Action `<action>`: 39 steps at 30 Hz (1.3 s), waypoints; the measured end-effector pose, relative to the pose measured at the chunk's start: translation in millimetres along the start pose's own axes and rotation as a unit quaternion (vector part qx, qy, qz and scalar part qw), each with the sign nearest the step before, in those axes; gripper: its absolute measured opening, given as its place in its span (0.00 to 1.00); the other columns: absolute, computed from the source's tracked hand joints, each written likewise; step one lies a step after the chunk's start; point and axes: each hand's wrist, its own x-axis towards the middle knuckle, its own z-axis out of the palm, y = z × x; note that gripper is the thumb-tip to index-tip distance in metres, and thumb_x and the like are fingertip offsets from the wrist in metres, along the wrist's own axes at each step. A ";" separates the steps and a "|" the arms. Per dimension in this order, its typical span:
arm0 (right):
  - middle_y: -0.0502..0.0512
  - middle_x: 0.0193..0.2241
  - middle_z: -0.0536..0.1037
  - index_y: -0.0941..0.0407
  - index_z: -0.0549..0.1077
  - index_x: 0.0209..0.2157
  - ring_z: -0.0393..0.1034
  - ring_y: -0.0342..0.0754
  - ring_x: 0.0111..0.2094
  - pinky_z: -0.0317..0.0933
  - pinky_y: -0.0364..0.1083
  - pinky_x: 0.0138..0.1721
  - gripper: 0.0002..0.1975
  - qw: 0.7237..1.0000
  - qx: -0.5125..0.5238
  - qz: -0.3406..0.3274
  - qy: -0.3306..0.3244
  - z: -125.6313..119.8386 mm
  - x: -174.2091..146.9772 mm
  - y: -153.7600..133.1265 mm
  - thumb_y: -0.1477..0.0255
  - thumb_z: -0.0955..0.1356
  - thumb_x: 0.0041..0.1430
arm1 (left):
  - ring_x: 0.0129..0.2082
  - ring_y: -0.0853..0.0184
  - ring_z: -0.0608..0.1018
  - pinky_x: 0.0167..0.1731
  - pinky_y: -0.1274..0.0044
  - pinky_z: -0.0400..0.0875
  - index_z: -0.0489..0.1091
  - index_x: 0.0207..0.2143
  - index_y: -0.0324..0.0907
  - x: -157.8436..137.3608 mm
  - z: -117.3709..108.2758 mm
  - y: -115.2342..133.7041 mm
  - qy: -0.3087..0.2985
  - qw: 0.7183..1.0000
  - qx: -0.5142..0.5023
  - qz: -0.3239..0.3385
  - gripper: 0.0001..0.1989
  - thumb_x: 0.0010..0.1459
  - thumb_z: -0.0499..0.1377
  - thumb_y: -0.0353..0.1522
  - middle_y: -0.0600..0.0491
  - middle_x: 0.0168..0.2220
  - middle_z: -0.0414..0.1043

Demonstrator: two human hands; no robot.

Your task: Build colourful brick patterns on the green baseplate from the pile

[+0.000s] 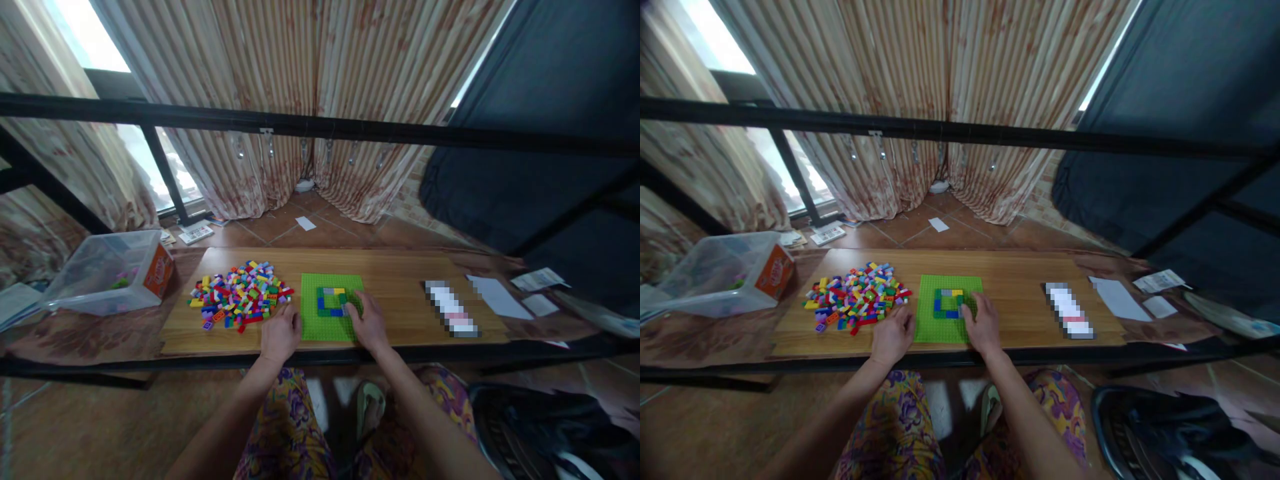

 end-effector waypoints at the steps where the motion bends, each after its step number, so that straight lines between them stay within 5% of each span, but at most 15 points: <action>1: 0.65 0.50 0.71 0.60 0.68 0.52 0.62 0.56 0.54 0.56 0.56 0.54 0.26 1.000 -0.015 -0.011 -0.008 1.0 -1.4 -1.2 0.58 0.59 0.61 | 0.33 0.66 0.75 0.28 0.77 0.59 0.69 0.36 0.42 0.0 -0.1 0.2 0.000 1.000 -0.001 0.002 0.12 0.63 0.47 0.34 0.51 0.35 0.73; 10: 0.62 0.52 0.70 0.58 0.73 0.48 0.60 0.56 0.53 0.55 0.55 0.52 0.20 0.995 -0.089 -0.014 -0.045 -0.7 -0.3 -9.4 0.66 0.57 0.62 | 0.37 0.66 0.74 0.34 0.77 0.65 0.68 0.37 0.41 -3.0 1.4 0.3 0.052 0.996 -0.064 0.033 0.10 0.62 0.49 0.33 0.50 0.37 0.72; 15: 0.61 0.52 0.70 0.58 0.73 0.48 0.60 0.56 0.52 0.55 0.55 0.52 0.18 0.993 -0.105 -0.017 -0.041 0.1 -1.2 -10.8 0.70 0.58 0.62 | 0.46 0.63 0.71 0.48 0.72 0.66 0.68 0.47 0.42 1.3 10.6 18.7 0.094 0.978 -0.120 0.144 0.13 0.61 0.52 0.32 0.48 0.44 0.68; 19: 0.61 0.51 0.71 0.58 0.73 0.47 0.60 0.56 0.51 0.55 0.54 0.51 0.17 0.994 -0.104 -0.027 -0.026 0.9 -1.0 -11.4 0.71 0.59 0.61 | 0.44 0.62 0.71 0.47 0.68 0.67 0.71 0.47 0.44 13.4 21.9 33.7 0.091 0.964 -0.128 0.214 0.13 0.60 0.53 0.30 0.48 0.44 0.68; 29: 0.61 0.50 0.72 0.58 0.73 0.46 0.60 0.55 0.50 0.56 0.54 0.52 0.16 0.994 -0.099 -0.033 -0.014 2.2 -0.9 -10.9 0.71 0.60 0.61 | 0.42 0.61 0.69 0.41 0.67 0.66 0.72 0.45 0.44 11.4 25.2 40.9 0.085 0.964 -0.018 0.251 0.12 0.62 0.52 0.31 0.48 0.44 0.69; 39: 0.61 0.50 0.71 0.59 0.73 0.47 0.60 0.55 0.50 0.55 0.54 0.52 0.17 0.993 -0.114 -0.036 -0.017 4.4 -1.7 -10.2 0.72 0.59 0.62 | 0.42 0.59 0.69 0.46 0.64 0.64 0.71 0.41 0.34 9.9 24.4 56.2 0.052 0.942 0.096 0.318 0.11 0.60 0.51 0.25 0.45 0.40 0.69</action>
